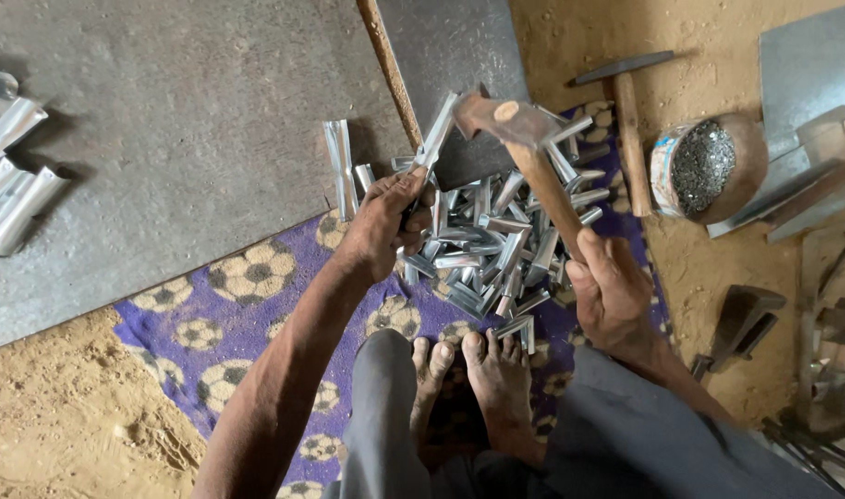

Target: The person sits on the ground and flattens small aluminum channel pieces one at a time, placing each piece on a steel plate and striking it repeatedly with a hammer by hand, then setting the flattened piece aside in a growing pile.

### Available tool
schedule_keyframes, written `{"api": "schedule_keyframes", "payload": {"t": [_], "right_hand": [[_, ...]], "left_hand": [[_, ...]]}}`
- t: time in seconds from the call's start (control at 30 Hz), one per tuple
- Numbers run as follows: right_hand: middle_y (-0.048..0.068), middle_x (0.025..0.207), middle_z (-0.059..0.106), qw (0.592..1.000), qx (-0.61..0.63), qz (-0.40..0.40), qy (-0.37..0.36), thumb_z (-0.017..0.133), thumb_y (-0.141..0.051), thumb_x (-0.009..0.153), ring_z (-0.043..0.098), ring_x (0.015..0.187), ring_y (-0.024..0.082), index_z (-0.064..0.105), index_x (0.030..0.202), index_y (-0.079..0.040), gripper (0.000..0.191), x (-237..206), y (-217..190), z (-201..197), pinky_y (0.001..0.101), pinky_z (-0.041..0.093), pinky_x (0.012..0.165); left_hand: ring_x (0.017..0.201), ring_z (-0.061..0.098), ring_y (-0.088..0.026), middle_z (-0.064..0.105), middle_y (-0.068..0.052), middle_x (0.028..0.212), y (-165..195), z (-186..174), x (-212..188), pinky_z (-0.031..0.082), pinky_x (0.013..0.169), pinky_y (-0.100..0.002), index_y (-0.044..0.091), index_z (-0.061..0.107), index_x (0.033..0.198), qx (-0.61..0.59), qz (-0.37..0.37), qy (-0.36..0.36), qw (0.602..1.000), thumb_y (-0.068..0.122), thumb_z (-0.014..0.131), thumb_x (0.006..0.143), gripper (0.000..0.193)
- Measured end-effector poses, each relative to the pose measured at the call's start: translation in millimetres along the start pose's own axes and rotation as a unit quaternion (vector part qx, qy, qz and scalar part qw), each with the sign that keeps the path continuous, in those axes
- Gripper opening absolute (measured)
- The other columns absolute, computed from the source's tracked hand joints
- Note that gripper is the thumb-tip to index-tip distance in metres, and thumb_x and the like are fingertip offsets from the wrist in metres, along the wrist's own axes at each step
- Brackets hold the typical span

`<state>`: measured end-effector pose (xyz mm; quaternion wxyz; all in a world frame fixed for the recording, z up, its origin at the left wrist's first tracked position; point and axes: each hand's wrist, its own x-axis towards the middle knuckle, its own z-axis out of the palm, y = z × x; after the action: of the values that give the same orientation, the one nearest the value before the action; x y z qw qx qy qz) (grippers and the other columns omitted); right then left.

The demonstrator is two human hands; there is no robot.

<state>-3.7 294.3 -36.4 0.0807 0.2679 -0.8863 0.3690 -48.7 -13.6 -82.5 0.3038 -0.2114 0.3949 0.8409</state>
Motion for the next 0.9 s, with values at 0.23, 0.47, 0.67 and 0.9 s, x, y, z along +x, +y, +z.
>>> {"api": "schedule_keyframes", "payload": {"t": [0.23, 0.47, 0.67, 0.9], "right_hand": [[0.011, 0.099, 0.059, 0.997, 0.021, 0.059, -0.051, 0.056, -0.008, 0.109, 0.06, 0.077, 0.019, 0.045, 0.154, -0.007, 0.047, -1, -2, 12, 0.0297, 0.055, 0.065], [0.017, 0.11, 0.065, 0.981, 0.027, 0.148, -0.119, 0.062, -0.013, 0.106, 0.064, 0.093, 0.023, 0.053, 0.151, 0.0, 0.048, 56, 3, -2, 0.0367, 0.054, 0.078], [0.019, 0.11, 0.066, 0.974, -0.131, -0.113, -0.149, 0.076, -0.028, 0.091, 0.065, 0.095, 0.03, 0.063, 0.128, 0.004, 0.051, 118, -30, -23, 0.0388, 0.058, 0.077], [0.009, 0.083, 0.075, 0.927, 0.074, 0.139, -0.341, 0.077, -0.015, 0.087, 0.069, 0.06, 0.013, 0.072, 0.117, -0.003, 0.032, 104, -28, 10, 0.0279, 0.059, 0.052]], "left_hand": [[0.046, 0.04, -0.008, 0.051, 0.002, 0.061, -4, -1, -2, 0.035, 0.039, -0.028, 0.009, 0.061, 0.09, 0.071, 0.096, 0.068, 0.991, 0.037, 0.056, 0.104, 0.032], [0.044, 0.045, -0.005, 0.059, 0.002, 0.062, 15, 0, -26, 0.035, 0.034, -0.028, 0.011, 0.069, 0.097, 0.464, 0.274, 0.216, 0.814, 0.032, 0.058, 0.107, 0.025], [0.055, 0.058, -0.013, 0.063, 0.0, 0.07, 25, 26, -34, 0.047, 0.048, -0.032, 0.013, 0.066, 0.093, 0.727, 0.452, 0.081, 0.51, 0.03, 0.073, 0.099, 0.02], [0.065, 0.064, -0.017, 0.063, -0.003, 0.076, 24, 49, -47, 0.052, 0.058, -0.035, 0.012, 0.061, 0.096, 0.701, 0.515, 0.038, 0.491, 0.035, 0.077, 0.092, 0.028]]}}
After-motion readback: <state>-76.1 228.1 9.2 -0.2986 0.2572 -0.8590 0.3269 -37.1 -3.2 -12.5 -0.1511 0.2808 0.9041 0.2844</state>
